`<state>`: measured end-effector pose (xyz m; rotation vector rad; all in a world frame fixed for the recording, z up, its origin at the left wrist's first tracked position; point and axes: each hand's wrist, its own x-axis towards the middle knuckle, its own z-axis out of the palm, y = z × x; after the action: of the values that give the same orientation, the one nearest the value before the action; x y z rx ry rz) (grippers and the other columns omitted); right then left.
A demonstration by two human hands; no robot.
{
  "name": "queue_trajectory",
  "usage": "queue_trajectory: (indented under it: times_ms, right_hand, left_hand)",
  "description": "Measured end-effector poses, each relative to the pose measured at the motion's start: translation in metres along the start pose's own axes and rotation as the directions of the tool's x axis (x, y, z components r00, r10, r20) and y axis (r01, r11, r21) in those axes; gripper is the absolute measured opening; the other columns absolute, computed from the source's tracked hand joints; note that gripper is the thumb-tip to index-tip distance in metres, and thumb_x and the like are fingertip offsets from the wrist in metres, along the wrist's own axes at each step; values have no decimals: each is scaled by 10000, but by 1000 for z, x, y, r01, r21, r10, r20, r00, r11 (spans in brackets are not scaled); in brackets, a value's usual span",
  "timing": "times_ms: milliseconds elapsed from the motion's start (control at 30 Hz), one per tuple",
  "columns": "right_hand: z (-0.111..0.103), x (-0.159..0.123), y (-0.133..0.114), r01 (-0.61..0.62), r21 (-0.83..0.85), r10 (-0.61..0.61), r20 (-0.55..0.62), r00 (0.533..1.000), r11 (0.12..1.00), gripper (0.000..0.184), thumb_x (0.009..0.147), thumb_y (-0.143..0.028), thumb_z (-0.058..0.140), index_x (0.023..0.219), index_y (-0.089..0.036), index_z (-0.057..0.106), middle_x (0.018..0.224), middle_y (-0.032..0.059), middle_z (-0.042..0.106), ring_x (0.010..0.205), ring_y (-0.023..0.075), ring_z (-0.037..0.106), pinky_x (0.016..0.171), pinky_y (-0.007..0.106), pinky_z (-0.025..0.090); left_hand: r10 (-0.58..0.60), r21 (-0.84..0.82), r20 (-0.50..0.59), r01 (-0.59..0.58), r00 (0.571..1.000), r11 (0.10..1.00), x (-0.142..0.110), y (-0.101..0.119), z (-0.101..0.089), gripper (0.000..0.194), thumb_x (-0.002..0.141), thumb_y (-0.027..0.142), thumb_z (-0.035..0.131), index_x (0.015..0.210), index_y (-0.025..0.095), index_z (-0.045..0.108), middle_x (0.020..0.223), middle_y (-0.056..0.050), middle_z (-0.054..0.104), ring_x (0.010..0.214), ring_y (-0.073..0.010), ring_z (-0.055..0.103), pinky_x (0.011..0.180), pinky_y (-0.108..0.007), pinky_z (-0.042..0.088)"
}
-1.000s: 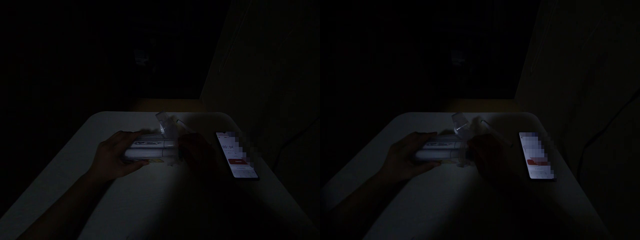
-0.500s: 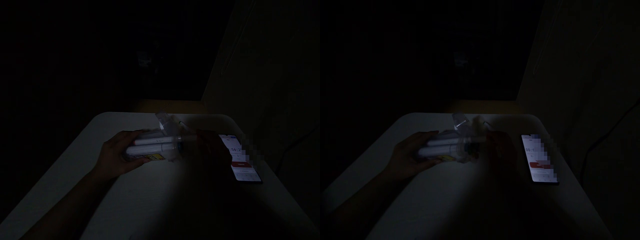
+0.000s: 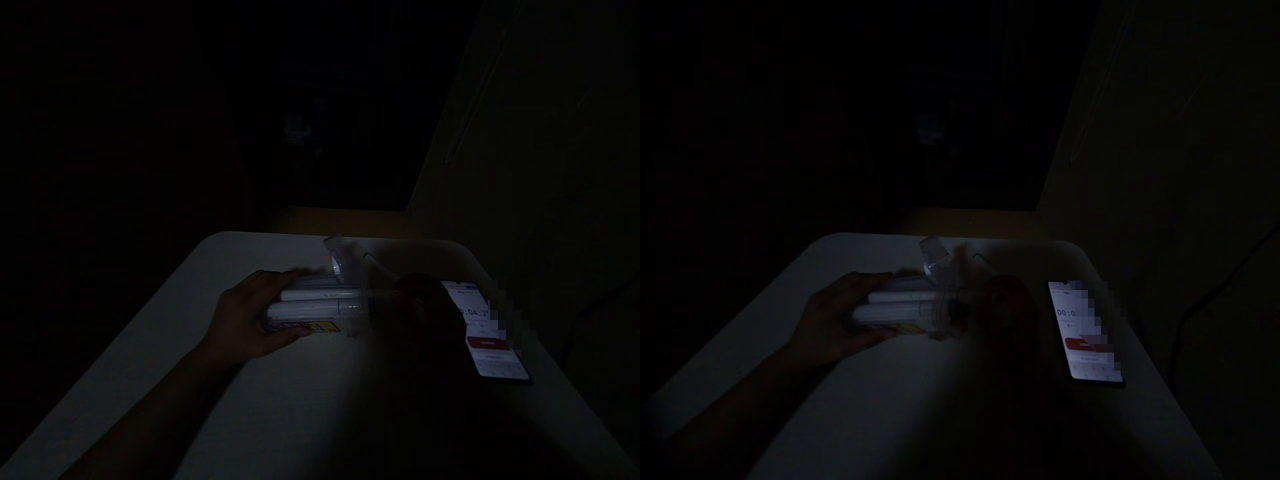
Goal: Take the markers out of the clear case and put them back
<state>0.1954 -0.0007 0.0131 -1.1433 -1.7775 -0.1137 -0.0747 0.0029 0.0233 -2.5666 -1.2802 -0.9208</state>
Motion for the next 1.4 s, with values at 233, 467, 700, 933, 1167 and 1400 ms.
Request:
queue_trajectory:
  times_ms: [233,467,700,933,1167,1400]
  right_hand:
    - [0,1,2,-20,7,20,5,1000,1000,294,874,-342,476,1117,-185,531,1130,70,546,961,148,555,816,343,490]
    - [-1,0,2,-25,-6,25,-13,1000,1000,282,876,-339,473,1112,-197,536,1150,70,537,975,148,550,827,341,485]
    - [-4,-1,5,-14,-45,11,-64,998,999,254,880,-331,464,1083,-205,550,1148,71,538,998,156,542,850,351,470]
    - [-12,-4,-1,61,-143,-58,27,998,988,241,884,-262,410,1059,-219,569,1121,49,582,1045,162,542,851,309,475]
    - [-8,-9,5,84,-68,-80,63,995,994,286,874,-275,399,1092,-263,584,1132,40,574,1056,186,536,859,337,476]
    - [0,-13,17,101,-90,-92,95,991,991,282,862,-257,423,1076,-284,603,1170,42,535,1107,213,488,902,373,441]
  left_hand:
    - [-11,-13,-15,11,1000,1000,-1,-1,3,697,675,491,649,1271,260,372,1060,-66,608,899,-215,600,720,-314,503]
    - [-16,-8,-10,16,1000,1000,-2,-2,4,683,679,493,647,1257,242,384,1068,-75,604,907,-218,599,722,-309,504]
    - [-8,-7,-4,8,1000,1000,0,-2,4,681,685,491,644,1258,244,370,1083,-79,599,926,-222,598,739,-324,508]
    - [-5,-6,-11,5,1000,1000,-1,-2,4,689,672,509,648,1253,239,393,1097,-73,596,942,-220,589,753,-327,508]
    - [-15,2,23,15,1000,1000,1,1,1,677,680,502,646,1251,238,396,1097,-72,597,935,-218,588,765,-316,500]
    - [13,30,-12,-13,1000,999,0,-1,3,684,675,522,644,1244,233,398,1094,-77,602,930,-223,589,753,-337,506]
